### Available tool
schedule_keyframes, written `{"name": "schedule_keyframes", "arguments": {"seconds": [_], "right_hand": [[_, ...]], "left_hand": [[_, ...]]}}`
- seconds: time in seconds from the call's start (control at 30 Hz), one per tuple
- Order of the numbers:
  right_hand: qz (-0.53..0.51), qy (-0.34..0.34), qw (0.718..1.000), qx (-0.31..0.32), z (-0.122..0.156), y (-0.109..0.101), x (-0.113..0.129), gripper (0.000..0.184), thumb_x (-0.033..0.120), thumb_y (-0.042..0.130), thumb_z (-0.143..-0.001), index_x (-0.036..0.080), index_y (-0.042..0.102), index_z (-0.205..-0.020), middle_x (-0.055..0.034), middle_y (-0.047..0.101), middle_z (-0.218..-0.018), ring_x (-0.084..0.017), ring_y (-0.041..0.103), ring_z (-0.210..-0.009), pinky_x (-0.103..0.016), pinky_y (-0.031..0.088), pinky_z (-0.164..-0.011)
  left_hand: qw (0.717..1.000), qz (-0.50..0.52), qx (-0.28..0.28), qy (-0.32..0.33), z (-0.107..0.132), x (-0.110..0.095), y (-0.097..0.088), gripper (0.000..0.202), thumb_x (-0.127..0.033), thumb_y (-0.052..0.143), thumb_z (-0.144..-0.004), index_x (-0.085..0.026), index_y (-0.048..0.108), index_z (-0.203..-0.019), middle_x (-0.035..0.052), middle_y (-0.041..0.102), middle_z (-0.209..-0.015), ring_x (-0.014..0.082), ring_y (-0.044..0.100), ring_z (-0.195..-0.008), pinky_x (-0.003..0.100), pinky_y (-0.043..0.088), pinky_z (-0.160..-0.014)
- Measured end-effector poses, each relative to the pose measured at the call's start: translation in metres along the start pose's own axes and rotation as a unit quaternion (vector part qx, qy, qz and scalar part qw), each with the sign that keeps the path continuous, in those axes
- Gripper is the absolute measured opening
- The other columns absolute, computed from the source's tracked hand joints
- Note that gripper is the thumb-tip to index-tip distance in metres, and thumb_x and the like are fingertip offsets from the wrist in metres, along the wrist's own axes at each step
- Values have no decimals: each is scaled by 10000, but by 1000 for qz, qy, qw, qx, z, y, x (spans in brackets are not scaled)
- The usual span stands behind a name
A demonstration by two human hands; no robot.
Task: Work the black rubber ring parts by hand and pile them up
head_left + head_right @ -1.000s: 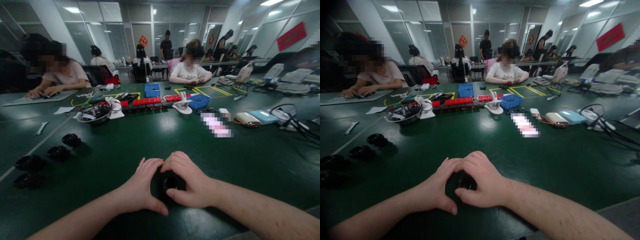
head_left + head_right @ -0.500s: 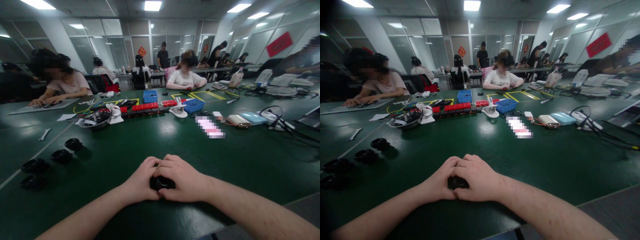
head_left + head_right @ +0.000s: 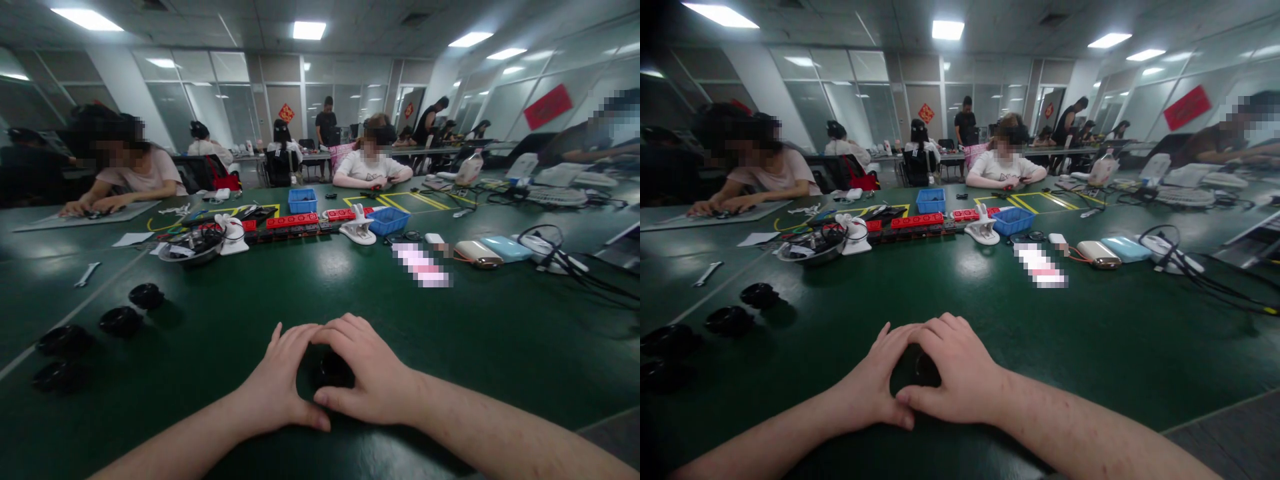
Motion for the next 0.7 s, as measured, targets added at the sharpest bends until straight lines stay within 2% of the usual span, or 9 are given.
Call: {"name": "schedule_keyframes", "arguments": {"seconds": [0.07,0.13,0.2,0.27,0.37,0.43,0.5,0.57,0.7], "right_hand": [[44,54,998,2,0,2,-5,506,535,670,-636,145,583,-946,-68,590,-906,-217,477,-815,-362,358,-737],[83,87,992,28,1,9,-9,444,553,654,-650,146,597,-817,-56,588,-806,-207,482,-752,-352,360,-697],[100,103,989,45,1,15,-11,379,515,642,-685,148,594,-763,-49,589,-771,-196,489,-726,-341,360,-682],[94,96,990,45,1,15,-12,331,466,647,-696,152,599,-787,-46,596,-797,-193,493,-742,-333,360,-686],[56,38,997,40,-1,11,-7,271,357,661,-685,166,604,-868,-35,610,-842,-190,493,-787,-325,357,-714],[10,-16,998,53,-2,10,-2,297,254,653,-656,168,593,-933,-24,619,-864,-176,495,-799,-313,360,-740],[-35,-62,995,73,-2,12,3,313,185,611,-626,163,585,-937,-14,621,-846,-158,495,-772,-300,365,-751],[-66,-93,990,85,-3,17,6,277,174,552,-607,165,585,-882,-5,618,-806,-150,491,-740,-301,369,-758],[-118,-150,978,89,-2,26,16,229,176,450,-603,187,556,-805,10,624,-825,-141,510,-742,-320,361,-810]], "left_hand": [[999,-10,-47,-26,2,-6,2,1018,-666,735,-397,-186,401,-1230,131,489,-1222,342,420,-1157,622,54,-1040],[996,-25,-72,-48,2,-13,6,876,-631,757,-387,-173,507,-1090,100,560,-1069,327,491,-1051,617,94,-1038],[994,-41,-76,-60,-1,-19,8,616,-518,766,-480,-172,571,-951,61,580,-935,286,533,-950,603,109,-1038],[995,-47,-70,-60,-4,-21,7,412,-370,740,-551,-167,597,-879,42,573,-873,252,543,-894,583,116,-1042],[998,-24,-51,-24,-8,-16,0,379,-250,732,-529,-170,618,-881,45,557,-920,238,523,-910,515,231,-1023],[1000,3,-20,18,-11,-10,-3,413,-264,760,-518,-197,635,-906,47,532,-1010,246,491,-972,438,341,-963],[998,22,24,52,-13,-4,-4,422,-325,789,-521,-241,657,-913,38,498,-1087,257,452,-1038,392,383,-924],[995,20,58,76,-15,0,-5,393,-371,798,-529,-278,677,-892,21,481,-1123,263,423,-1085,403,352,-957],[987,9,116,112,-14,-5,-6,372,-403,782,-569,-332,679,-920,-8,503,-1171,275,397,-1159,507,149,-1058]]}}
Point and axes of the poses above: each hand's wrist, its own z-axis away from the middle knuckle, its own y-axis out of the palm, x = y × z, the point moved 7 cm from there along -z, towards the middle knuckle
